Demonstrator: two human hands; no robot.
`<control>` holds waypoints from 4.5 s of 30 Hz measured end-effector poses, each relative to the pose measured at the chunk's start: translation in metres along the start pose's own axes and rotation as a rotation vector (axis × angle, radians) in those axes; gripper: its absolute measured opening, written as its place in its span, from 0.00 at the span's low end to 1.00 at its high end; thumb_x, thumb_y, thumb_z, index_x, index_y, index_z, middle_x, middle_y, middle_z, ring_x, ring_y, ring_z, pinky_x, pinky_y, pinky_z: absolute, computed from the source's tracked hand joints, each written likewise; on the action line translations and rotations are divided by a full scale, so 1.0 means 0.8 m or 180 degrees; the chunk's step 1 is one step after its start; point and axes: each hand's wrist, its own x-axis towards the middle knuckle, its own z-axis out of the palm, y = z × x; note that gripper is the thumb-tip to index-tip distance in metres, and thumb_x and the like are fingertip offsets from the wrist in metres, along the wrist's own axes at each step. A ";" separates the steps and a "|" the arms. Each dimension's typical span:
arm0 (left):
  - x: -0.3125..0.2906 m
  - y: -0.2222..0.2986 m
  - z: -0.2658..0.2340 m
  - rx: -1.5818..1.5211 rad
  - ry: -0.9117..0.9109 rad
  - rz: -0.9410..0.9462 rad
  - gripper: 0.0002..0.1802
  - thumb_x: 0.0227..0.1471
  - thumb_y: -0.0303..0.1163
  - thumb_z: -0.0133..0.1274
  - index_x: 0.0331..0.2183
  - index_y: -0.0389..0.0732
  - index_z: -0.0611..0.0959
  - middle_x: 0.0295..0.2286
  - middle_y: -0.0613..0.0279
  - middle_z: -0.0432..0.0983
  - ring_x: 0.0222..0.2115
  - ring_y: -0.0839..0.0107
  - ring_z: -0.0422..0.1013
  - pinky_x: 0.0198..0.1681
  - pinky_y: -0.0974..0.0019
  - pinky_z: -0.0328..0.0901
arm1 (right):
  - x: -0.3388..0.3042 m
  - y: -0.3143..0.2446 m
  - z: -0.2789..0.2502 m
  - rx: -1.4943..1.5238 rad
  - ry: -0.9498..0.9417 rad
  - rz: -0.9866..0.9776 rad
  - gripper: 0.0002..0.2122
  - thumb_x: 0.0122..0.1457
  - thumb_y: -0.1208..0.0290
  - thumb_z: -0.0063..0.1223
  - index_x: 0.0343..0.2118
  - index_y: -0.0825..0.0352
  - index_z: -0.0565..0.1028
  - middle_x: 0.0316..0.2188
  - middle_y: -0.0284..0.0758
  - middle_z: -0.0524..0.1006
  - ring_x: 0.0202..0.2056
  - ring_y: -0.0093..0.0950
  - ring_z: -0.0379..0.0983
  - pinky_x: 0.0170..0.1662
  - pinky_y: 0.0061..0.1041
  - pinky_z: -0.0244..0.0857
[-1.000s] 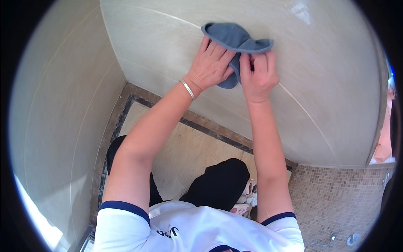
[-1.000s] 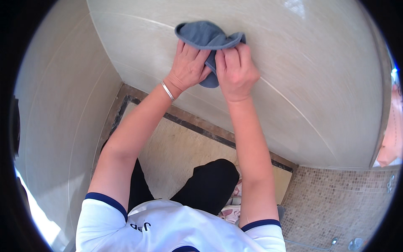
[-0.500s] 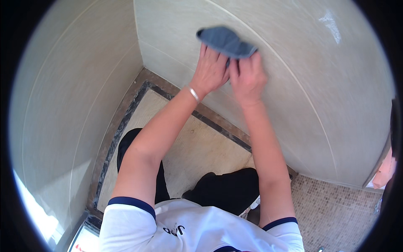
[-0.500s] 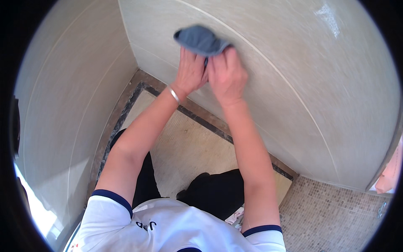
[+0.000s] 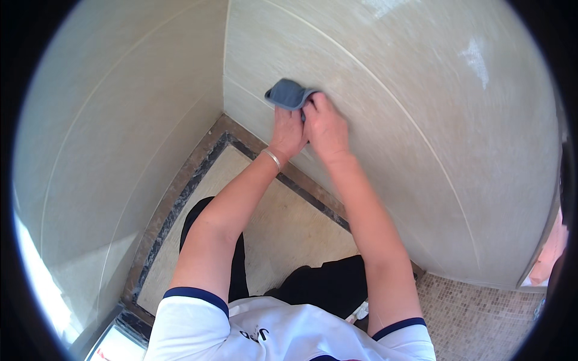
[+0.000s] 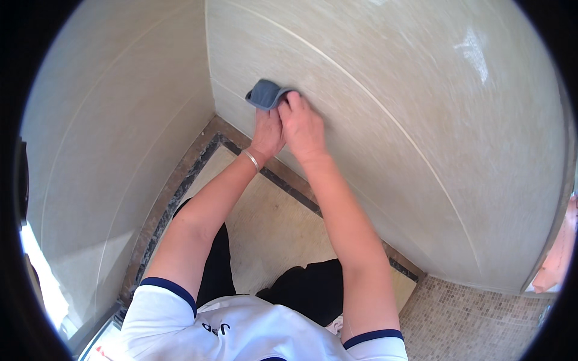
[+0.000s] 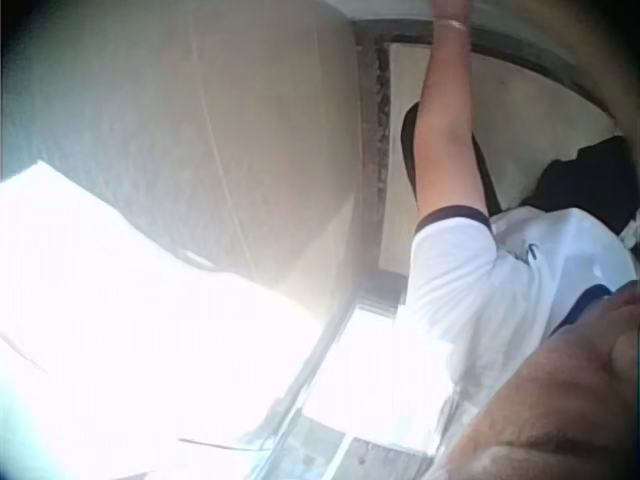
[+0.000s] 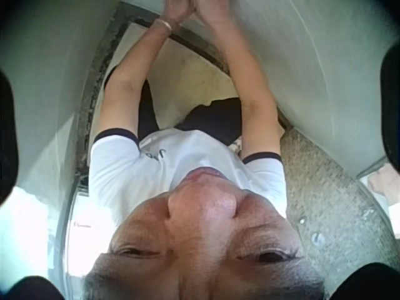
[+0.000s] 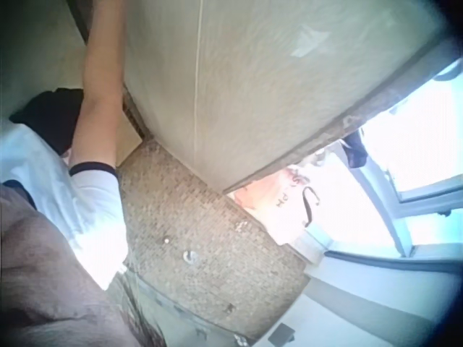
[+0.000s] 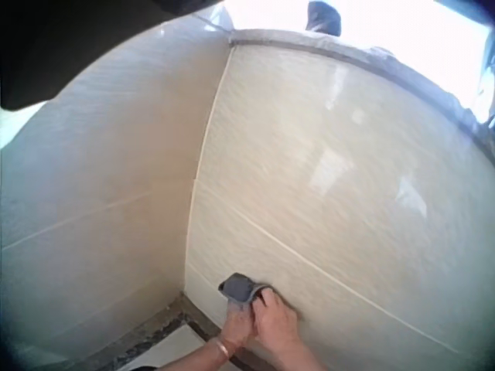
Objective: The person wipes the tiled floor and walls of a bathroom using a gray cloth. They move around the shower area, cleaning the floor, walls, and glass door, then wipe the sink and faucet.
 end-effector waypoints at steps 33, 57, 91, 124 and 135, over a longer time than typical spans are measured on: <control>0.170 -0.005 -0.104 0.2164 0.0799 0.0523 0.29 0.52 0.41 0.52 0.52 0.34 0.72 0.53 0.46 0.64 0.56 0.45 0.55 0.60 0.43 0.47 | 0.204 -0.054 0.015 -0.0987 0.0279 -0.1020 0.12 0.57 0.67 0.49 0.43 0.58 0.77 0.42 0.28 0.70 0.44 0.29 0.66 0.44 0.30 0.61; 0.047 0.104 -0.027 0.0856 -0.0616 0.1068 0.24 0.53 0.36 0.53 0.52 0.41 0.75 0.55 0.48 0.67 0.62 0.46 0.55 0.65 0.33 0.35 | -0.044 0.046 -0.085 -0.0401 0.0791 -0.0012 0.15 0.51 0.72 0.52 0.43 0.65 0.77 0.46 0.32 0.72 0.43 0.30 0.70 0.43 0.30 0.66; 0.168 0.408 0.084 0.0853 0.0138 0.3597 0.23 0.57 0.37 0.52 0.52 0.38 0.78 0.55 0.45 0.67 0.57 0.48 0.62 0.62 0.37 0.47 | -0.109 0.190 -0.349 -0.0818 0.3225 0.1098 0.10 0.50 0.76 0.55 0.37 0.67 0.76 0.41 0.40 0.72 0.40 0.40 0.68 0.43 0.39 0.63; 0.065 0.482 0.191 0.0916 -0.1276 0.4271 0.31 0.55 0.42 0.54 0.56 0.37 0.73 0.54 0.47 0.69 0.59 0.54 0.62 0.65 0.40 0.47 | -0.282 0.242 -0.330 -0.0938 0.3120 0.2302 0.20 0.55 0.71 0.54 0.51 0.72 0.72 0.58 0.53 0.64 0.60 0.57 0.55 0.65 0.50 0.49; 0.059 0.527 0.226 0.1312 -0.1005 0.4301 0.25 0.62 0.41 0.48 0.56 0.40 0.75 0.55 0.55 0.69 0.58 0.63 0.63 0.66 0.47 0.48 | -0.308 0.299 -0.339 -0.1567 0.3137 0.2325 0.22 0.53 0.72 0.56 0.52 0.70 0.71 0.58 0.52 0.63 0.62 0.55 0.52 0.66 0.55 0.45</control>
